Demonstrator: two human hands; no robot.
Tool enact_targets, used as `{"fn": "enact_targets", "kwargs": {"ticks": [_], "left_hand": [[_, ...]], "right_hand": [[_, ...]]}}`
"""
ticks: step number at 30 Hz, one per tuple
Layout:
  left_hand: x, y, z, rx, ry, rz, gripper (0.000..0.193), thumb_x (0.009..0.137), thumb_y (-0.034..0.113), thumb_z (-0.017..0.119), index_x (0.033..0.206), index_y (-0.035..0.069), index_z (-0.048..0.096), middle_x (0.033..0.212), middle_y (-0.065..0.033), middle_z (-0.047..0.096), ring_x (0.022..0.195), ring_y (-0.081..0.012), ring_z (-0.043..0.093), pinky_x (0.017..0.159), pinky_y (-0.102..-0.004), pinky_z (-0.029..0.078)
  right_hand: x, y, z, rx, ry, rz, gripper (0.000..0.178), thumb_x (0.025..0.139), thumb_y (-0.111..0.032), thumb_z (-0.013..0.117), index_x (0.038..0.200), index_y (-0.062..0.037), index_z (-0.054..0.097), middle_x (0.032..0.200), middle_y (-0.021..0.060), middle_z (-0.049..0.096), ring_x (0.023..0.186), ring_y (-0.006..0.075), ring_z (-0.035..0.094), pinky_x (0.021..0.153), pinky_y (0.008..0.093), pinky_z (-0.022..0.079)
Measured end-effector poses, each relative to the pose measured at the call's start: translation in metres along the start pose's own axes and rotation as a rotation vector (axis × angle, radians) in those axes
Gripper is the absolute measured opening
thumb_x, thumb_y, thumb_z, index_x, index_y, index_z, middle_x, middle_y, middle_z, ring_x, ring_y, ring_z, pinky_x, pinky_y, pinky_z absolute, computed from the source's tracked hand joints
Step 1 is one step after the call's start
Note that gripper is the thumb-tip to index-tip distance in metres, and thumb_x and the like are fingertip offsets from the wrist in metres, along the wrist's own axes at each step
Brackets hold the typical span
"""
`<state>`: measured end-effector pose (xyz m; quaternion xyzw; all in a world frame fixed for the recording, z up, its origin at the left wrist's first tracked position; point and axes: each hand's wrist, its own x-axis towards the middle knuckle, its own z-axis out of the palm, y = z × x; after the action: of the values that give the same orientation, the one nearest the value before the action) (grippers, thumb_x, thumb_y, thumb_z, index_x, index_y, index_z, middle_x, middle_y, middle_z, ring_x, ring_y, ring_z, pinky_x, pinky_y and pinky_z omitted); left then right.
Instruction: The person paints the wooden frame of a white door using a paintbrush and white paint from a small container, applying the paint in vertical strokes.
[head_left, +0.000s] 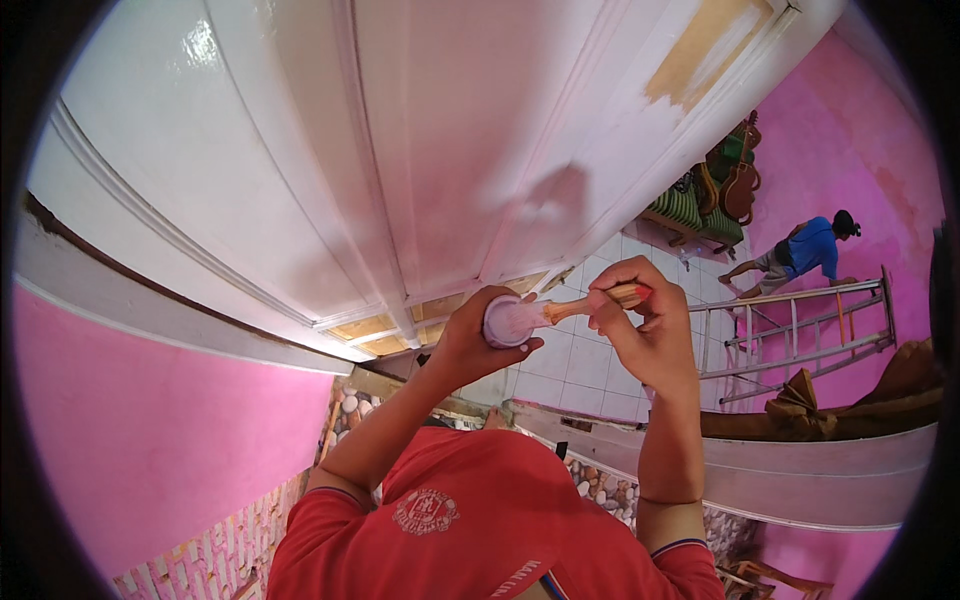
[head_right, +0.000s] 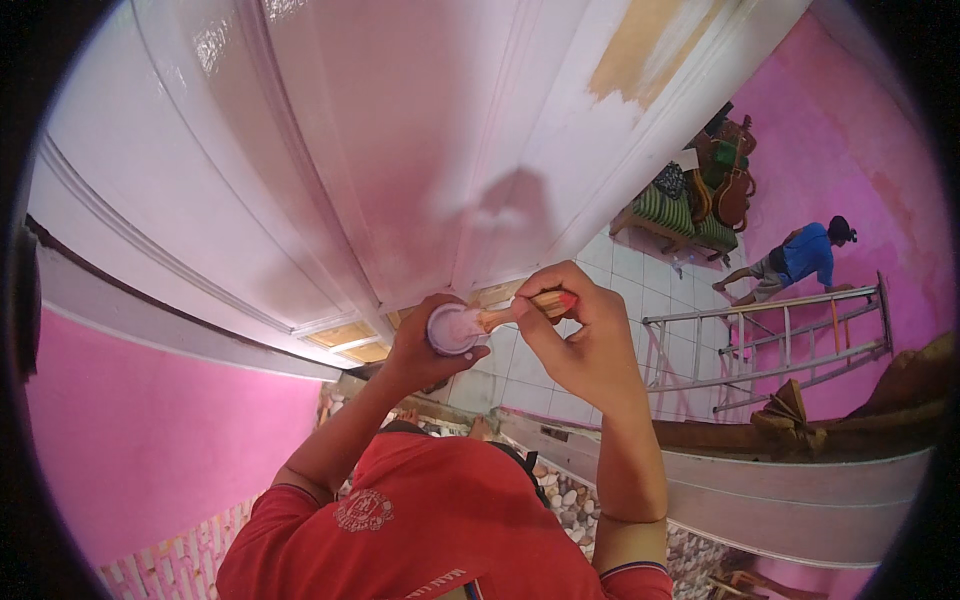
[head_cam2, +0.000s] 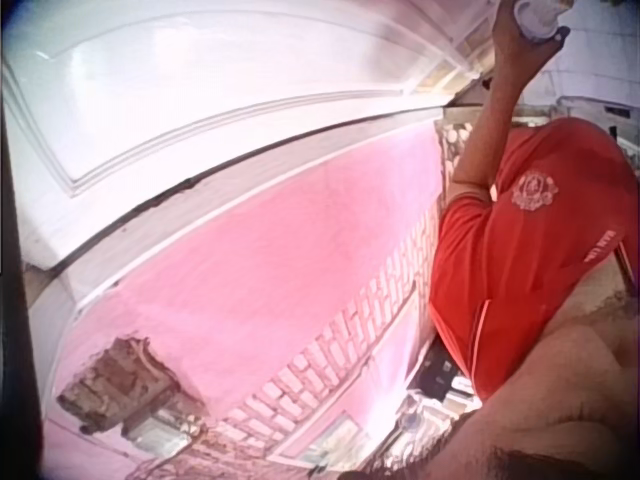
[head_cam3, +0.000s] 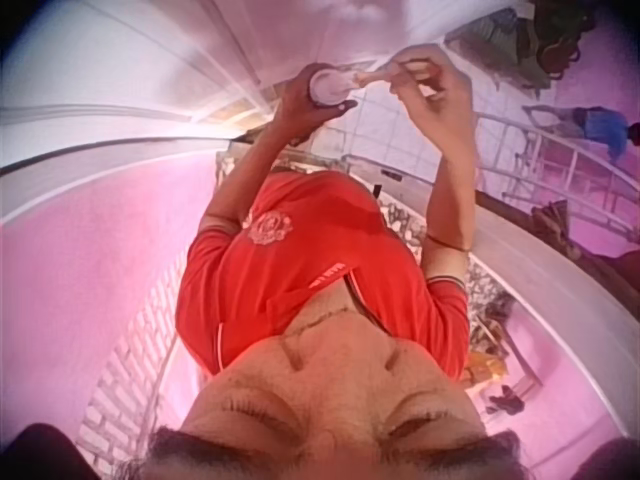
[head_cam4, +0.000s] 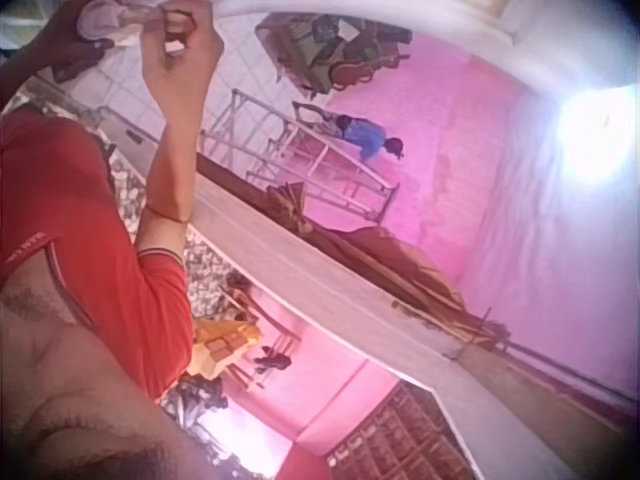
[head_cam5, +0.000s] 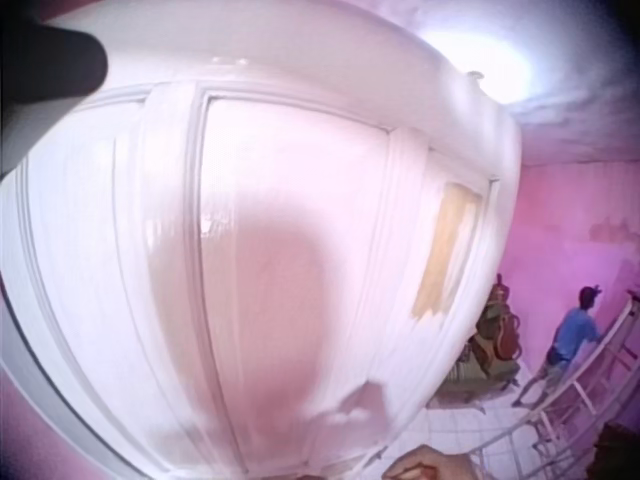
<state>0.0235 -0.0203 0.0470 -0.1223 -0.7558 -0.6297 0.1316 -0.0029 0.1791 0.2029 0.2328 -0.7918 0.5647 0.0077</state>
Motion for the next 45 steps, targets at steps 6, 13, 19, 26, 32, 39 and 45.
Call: {"fn": "enact_targets", "kwargs": {"ticks": [6,13,19,26,32,39,45], "left_hand": [[-0.003,0.002,-0.003,-0.026,-0.036,-0.066,0.065,0.07,0.019,0.094,0.121,0.006,0.056,0.11,-0.0088,0.065,0.101,-0.02,0.066,0.088,-0.0337,0.053],[-0.006,-0.001,-0.008,0.01,-0.055,-0.078,0.066,0.07,0.021,0.094,0.121,0.006,0.056,0.109,-0.0096,0.067,0.101,-0.0194,0.067,0.087,-0.0341,0.054],[-0.006,-0.004,-0.008,-0.011,-0.044,-0.074,0.066,0.07,0.021,0.094,0.121,0.005,0.056,0.11,-0.0102,0.067,0.1,-0.0201,0.068,0.087,-0.0342,0.054],[-0.001,0.004,-0.007,0.028,-0.023,-0.025,0.066,0.069,0.019,0.094,0.12,0.004,0.055,0.109,-0.0114,0.066,0.1,-0.0226,0.067,0.087,-0.0355,0.054],[0.001,0.004,-0.004,-0.019,-0.032,-0.007,0.067,0.069,0.02,0.094,0.12,0.004,0.055,0.11,-0.011,0.065,0.101,-0.0223,0.065,0.089,-0.0351,0.053],[0.001,0.002,0.001,0.004,-0.011,0.012,0.065,0.07,0.021,0.094,0.121,0.005,0.056,0.108,-0.0112,0.066,0.098,-0.0224,0.067,0.085,-0.0348,0.055],[0.002,0.0,0.003,-0.037,-0.034,0.06,0.062,0.072,0.021,0.093,0.12,0.005,0.057,0.104,-0.0113,0.068,0.094,-0.021,0.068,0.081,-0.0341,0.056]], "right_hand": [[0.004,0.007,0.009,-0.034,-0.071,0.007,0.011,0.091,-0.002,0.071,0.099,-0.0006,0.063,0.078,0.0041,0.068,0.072,0.0058,0.061,0.064,0.0231,0.049],[0.006,0.01,0.013,-0.062,-0.116,-0.02,0.011,0.091,-0.002,0.071,0.098,-0.0001,0.063,0.08,0.0044,0.067,0.07,0.0072,0.061,0.064,0.0234,0.049],[0.001,0.01,0.005,0.118,-0.016,0.079,0.009,0.093,-0.002,0.068,0.101,0.0004,0.063,0.082,0.0059,0.068,0.07,0.0107,0.066,0.062,0.0249,0.052],[-0.009,0.027,-0.004,0.35,0.184,0.218,0.014,0.098,-0.011,0.066,0.101,0.0014,0.062,0.08,0.0121,0.07,0.064,0.0168,0.067,0.057,0.0298,0.054],[-0.024,0.044,0.006,0.46,0.335,0.333,0.02,0.099,-0.019,0.066,0.098,0.0001,0.06,0.078,0.0152,0.071,0.06,0.0203,0.068,0.057,0.033,0.057],[-0.041,0.054,0.011,0.495,0.477,0.34,0.027,0.101,-0.028,0.066,0.092,-0.0029,0.058,0.072,0.0134,0.069,0.053,0.0196,0.065,0.051,0.0317,0.056],[-0.05,0.053,0.014,0.466,0.517,0.335,0.031,0.101,-0.03,0.066,0.085,-0.0041,0.059,0.065,0.0106,0.066,0.047,0.0179,0.061,0.044,0.0297,0.051]]}}
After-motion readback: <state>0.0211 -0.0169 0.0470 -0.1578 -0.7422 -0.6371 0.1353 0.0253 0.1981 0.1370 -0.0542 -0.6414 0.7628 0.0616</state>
